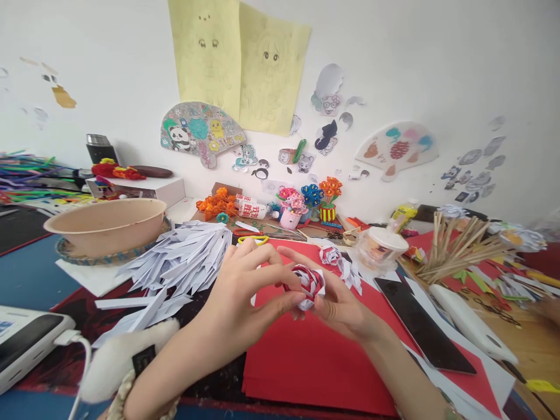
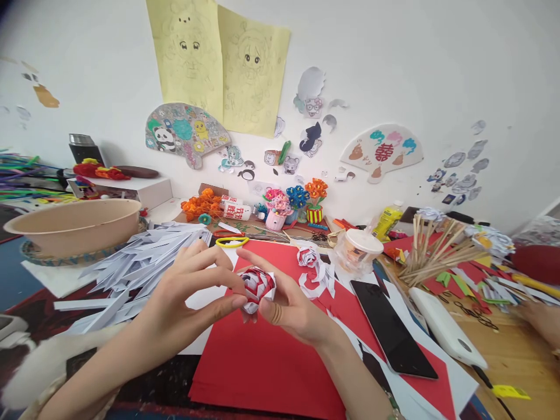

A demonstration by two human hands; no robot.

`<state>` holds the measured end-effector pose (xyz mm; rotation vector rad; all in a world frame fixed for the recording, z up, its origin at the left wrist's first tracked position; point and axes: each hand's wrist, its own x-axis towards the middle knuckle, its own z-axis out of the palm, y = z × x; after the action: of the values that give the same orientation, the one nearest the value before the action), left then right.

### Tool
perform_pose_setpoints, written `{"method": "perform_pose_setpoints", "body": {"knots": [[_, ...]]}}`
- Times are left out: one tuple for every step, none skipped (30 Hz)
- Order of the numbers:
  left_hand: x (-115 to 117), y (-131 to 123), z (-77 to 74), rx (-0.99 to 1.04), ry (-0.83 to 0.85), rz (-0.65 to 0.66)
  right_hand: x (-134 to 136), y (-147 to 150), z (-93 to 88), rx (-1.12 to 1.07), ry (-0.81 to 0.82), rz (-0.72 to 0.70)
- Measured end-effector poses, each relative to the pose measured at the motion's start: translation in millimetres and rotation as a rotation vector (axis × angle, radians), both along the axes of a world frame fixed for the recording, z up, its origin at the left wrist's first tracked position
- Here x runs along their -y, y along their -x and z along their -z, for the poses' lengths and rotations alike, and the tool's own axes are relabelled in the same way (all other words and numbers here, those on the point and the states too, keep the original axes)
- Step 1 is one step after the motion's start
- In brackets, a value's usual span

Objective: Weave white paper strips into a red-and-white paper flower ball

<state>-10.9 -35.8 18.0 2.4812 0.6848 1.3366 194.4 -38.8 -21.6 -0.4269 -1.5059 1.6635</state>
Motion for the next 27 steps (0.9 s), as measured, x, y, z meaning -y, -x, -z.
{"method": "perform_pose_setpoints", "body": {"knots": [[0.8, 0.5, -1.1, -0.022, 0.001, 0.013, 0.1, -0.3, 0.8, -0.002, 0.0, -0.003], [1.8, 1.2, -2.5, -0.044, 0.013, 0.029, 0.1, -0.6, 1.7, -0.003, -0.001, -0.003], [2.8, 1.8, -4.0, -0.065, 0.031, 0.047, -0.2, -0.9, 2.7, -0.001, -0.003, -0.003], [3.7, 2.4, -5.3, -0.086, 0.051, 0.063, -0.6, -1.1, 3.7, 0.001, -0.006, -0.002], [4.5, 2.9, -6.4, -0.104, 0.066, 0.075, -1.1, -1.3, 4.6, 0.004, -0.01, 0.001], [5.1, 3.2, -7.2, -0.125, 0.075, 0.082, -1.7, -1.5, 5.3, 0.006, -0.013, 0.005], [5.3, 3.5, -7.7, -0.145, 0.078, 0.078, -2.4, -1.6, 5.8, 0.005, -0.017, 0.01], [5.2, 3.8, -7.9, -0.166, 0.065, 0.066, -3.0, -1.6, 6.1, 0.004, -0.017, 0.015], [4.9, 4.2, -8.0, -0.186, 0.037, 0.035, -3.5, -1.6, 6.2, 0.006, -0.017, 0.02], [4.4, 4.7, -8.1, -0.205, 0.015, 0.009, -3.9, -1.5, 6.2, 0.01, -0.014, 0.024], [3.8, 5.4, -8.3, -0.228, 0.002, -0.012, -4.2, -1.4, 6.1, 0.017, -0.013, 0.028], [3.1, 6.2, -8.7, -0.241, -0.012, -0.028, -4.4, -1.3, 6.0, 0.026, -0.012, 0.033], [2.5, 7.1, -9.3, -0.251, -0.022, -0.041, -4.5, -1.2, 5.8, 0.034, -0.015, 0.039], [2.0, 7.9, -10.0, -0.258, -0.028, -0.048, -4.4, -1.1, 5.7, 0.04, -0.02, 0.045], [1.6, 8.7, -10.9, -0.263, -0.032, -0.046, -4.3, -1.1, 5.5, 0.047, -0.025, 0.051], [1.3, 9.4, -11.8, -0.269, -0.033, -0.041, -4.2, -1.1, 5.4, 0.053, -0.029, 0.053], [1.1, 9.8, -12.6, -0.274, -0.036, -0.034, -4.0, -1.2, 5.3, 0.061, -0.033, 0.053], [1.1, 10.1, -13.3, -0.277, -0.044, -0.029, -3.9, -1.3, 5.1, 0.069, -0.037, 0.051], [1.1, 10.1, -13.7, -0.273, -0.058, -0.031, -3.7, -1.5, 4.8, 0.079, -0.037, 0.054], [1.2, 10.0, -13.8, -0.263, -0.076, -0.037, -3.6, -1.7, 4.5, 0.086, -0.038, 0.058], [1.2, 9.8, -13.7, -0.251, -0.09, -0.045, -3.5, -1.9, 4.0, 0.089, -0.039, 0.064], [1.2, 9.5, -13.4, -0.238, -0.101, -0.052, -3.4, -2.0, 3.6, 0.09, -0.039, 0.068], [1.2, 9.3, -12.9, -0.227, -0.105, -0.053, -3.3, -2.1, 3.0, 0.092, -0.039, 0.07], [1.0, 9.1, -12.4, -0.219, -0.103, -0.05, -3.2, -2.1, 2.6, 0.093, -0.041, 0.069], [0.9, 9.0, -12.0, -0.212, -0.101, -0.047, -3.2, -2.1, 2.2, 0.093, -0.043, 0.067], [0.8, 8.9, -11.8, -0.208, -0.098, -0.047, -3.2, -2.0, 1.9, 0.093, -0.043, 0.065], [0.8, 8.8, -11.7, -0.203, -0.095, -0.046, -3.1, -2.0, 1.9, 0.093, -0.041, 0.065]]}}
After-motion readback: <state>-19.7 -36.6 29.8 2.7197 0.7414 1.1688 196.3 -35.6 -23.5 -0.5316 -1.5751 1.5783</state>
